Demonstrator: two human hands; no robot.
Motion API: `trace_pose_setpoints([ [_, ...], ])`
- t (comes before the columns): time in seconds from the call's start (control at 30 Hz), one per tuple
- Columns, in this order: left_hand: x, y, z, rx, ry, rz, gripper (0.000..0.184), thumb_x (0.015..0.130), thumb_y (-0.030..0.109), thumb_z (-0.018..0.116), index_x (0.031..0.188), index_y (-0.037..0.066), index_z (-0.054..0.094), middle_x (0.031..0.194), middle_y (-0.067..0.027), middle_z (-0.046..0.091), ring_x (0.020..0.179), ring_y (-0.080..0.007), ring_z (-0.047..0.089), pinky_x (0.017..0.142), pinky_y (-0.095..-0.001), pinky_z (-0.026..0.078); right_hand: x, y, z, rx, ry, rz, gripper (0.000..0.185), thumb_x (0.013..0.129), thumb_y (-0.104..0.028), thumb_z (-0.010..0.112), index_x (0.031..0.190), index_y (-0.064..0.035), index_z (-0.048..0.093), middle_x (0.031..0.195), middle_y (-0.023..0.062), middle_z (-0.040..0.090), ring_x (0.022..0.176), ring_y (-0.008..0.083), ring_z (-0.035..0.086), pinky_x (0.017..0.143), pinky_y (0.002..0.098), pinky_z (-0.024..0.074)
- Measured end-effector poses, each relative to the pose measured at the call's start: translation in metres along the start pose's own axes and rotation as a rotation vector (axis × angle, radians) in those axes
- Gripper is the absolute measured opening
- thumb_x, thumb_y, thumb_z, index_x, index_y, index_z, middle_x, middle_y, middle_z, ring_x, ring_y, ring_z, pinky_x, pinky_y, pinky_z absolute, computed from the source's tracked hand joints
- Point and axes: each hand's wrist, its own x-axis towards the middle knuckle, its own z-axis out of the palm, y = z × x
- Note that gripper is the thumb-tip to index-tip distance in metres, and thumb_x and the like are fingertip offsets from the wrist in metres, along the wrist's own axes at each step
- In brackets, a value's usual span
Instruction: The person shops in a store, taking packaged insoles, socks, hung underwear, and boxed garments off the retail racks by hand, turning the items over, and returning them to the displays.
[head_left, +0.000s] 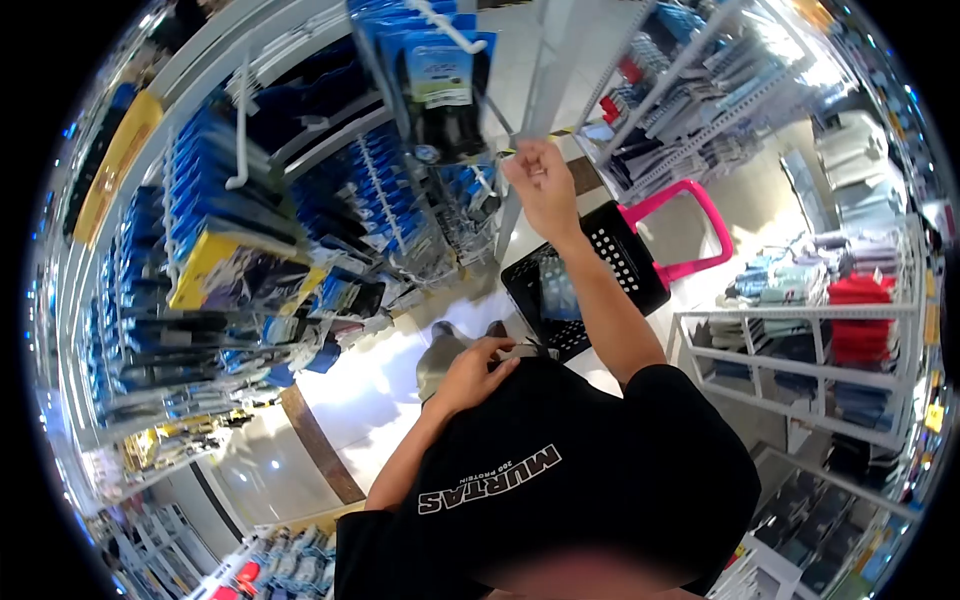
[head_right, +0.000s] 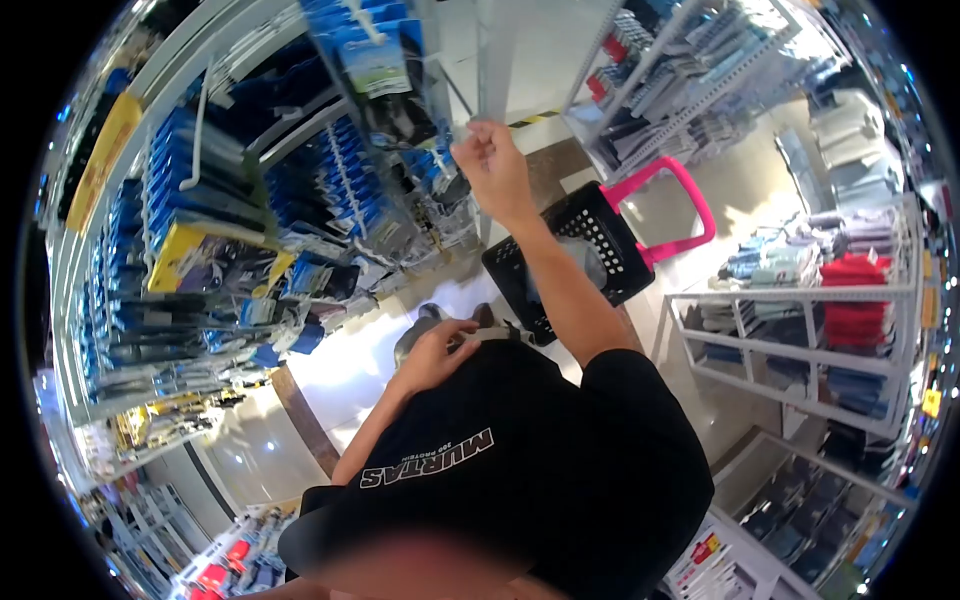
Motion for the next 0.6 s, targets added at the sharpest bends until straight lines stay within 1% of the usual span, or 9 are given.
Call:
trace_pose_setpoints([
  [0.07,-0.001,-0.005,0.000,0.006,-0.036,-0.026,0.035,0.091,0.025,0.066,0.118,0.003,0.062,0.109,-0.0161,0.067,0.092,-0.0286,0.067,0.081,-0.0377,0.052,-0.026,0.017,-0.017,-0.060,0.030,0.056,0.030,0.090,-0.007,0.066,0.116,-0.0003,0.053,0.089,0.0009,0.059,0.077,0.0059,0.053,0.069,0.0203,0.0450],
  [0.23,0.008,-0.015,-0.002,0.035,-0.171,0.006,0.035,0.090,0.024,0.067,0.117,0.003,0.062,0.103,-0.0154,0.068,0.088,-0.0264,0.067,0.079,-0.0366,0.052,-0.121,0.086,-0.062,-0.174,0.146,0.447,0.021,0.092,-0.013,0.066,0.107,-0.0014,0.058,0.083,-0.0004,0.059,0.071,0.0062,0.055,0.062,0.0207,0.0439],
  [0.37,0.022,-0.014,-0.003,0.053,-0.365,0.052,0.036,0.090,0.025,0.067,0.118,0.003,0.062,0.101,-0.0149,0.069,0.088,-0.0250,0.067,0.079,-0.0356,0.052,-0.255,0.186,-0.088,-0.235,0.123,0.772,0.028,0.089,-0.021,0.068,0.103,0.0012,0.060,0.079,0.0051,0.063,0.063,0.0114,0.059,0.054,0.0268,0.0467],
  [0.4,0.027,-0.013,-0.003,0.055,-0.419,0.060,0.036,0.090,0.025,0.067,0.118,0.003,0.062,0.102,-0.0148,0.069,0.089,-0.0249,0.066,0.079,-0.0357,0.052,-0.304,0.208,-0.103,-0.335,0.063,0.720,0.028,0.086,-0.023,0.069,0.099,0.0014,0.062,0.078,0.0072,0.064,0.061,0.0133,0.060,0.054,0.0286,0.0475],
  [0.43,0.030,-0.013,-0.002,0.088,-0.450,0.096,0.035,0.090,0.025,0.066,0.118,0.003,0.062,0.102,-0.0146,0.068,0.090,-0.0248,0.066,0.079,-0.0356,0.052,-0.360,0.240,-0.115,-0.647,-0.018,0.554,0.030,0.082,-0.027,0.071,0.088,0.0017,0.065,0.075,0.0107,0.065,0.056,0.0169,0.061,0.052,0.0310,0.0480],
  [0.47,0.034,-0.014,-0.002,0.119,-0.477,0.133,0.035,0.090,0.025,0.066,0.118,0.003,0.062,0.103,-0.0145,0.068,0.091,-0.0247,0.066,0.080,-0.0356,0.052,-0.398,0.224,-0.117,-0.589,0.129,0.900,0.033,0.080,-0.030,0.069,0.073,0.0021,0.065,0.066,0.0138,0.063,0.050,0.0211,0.060,0.050,0.0335,0.0483],
  [0.5,0.039,-0.015,-0.001,0.149,-0.496,0.170,0.035,0.090,0.024,0.066,0.118,0.003,0.062,0.104,-0.0144,0.068,0.092,-0.0246,0.066,0.080,-0.0356,0.052,-0.432,0.211,-0.128,-0.620,0.003,1.154,0.035,0.080,-0.029,0.065,0.064,0.0022,0.064,0.056,0.0134,0.060,0.047,0.0234,0.059,0.049,0.0352,0.0486],
  [0.53,0.044,-0.013,-0.002,0.141,-0.512,0.186,0.035,0.090,0.024,0.066,0.117,0.003,0.062,0.105,-0.0141,0.068,0.092,-0.0244,0.066,0.081,-0.0355,0.051,-0.480,0.214,-0.135,-0.818,-0.092,1.062,0.035,0.081,-0.026,0.061,0.060,0.0019,0.063,0.051,0.0128,0.057,0.046,0.0235,0.059,0.048,0.0360,0.0503],
  [0.6,0.050,-0.013,-0.005,0.124,-0.539,0.208,0.034,0.090,0.024,0.066,0.117,0.003,0.062,0.106,-0.0136,0.068,0.093,-0.0239,0.066,0.082,-0.0354,0.051,-0.514,0.174,-0.132,-0.561,0.002,1.567,0.031,0.082,-0.026,0.062,0.068,0.0022,0.066,0.056,0.0129,0.060,0.049,0.0226,0.061,0.048,0.0363,0.0523],
])
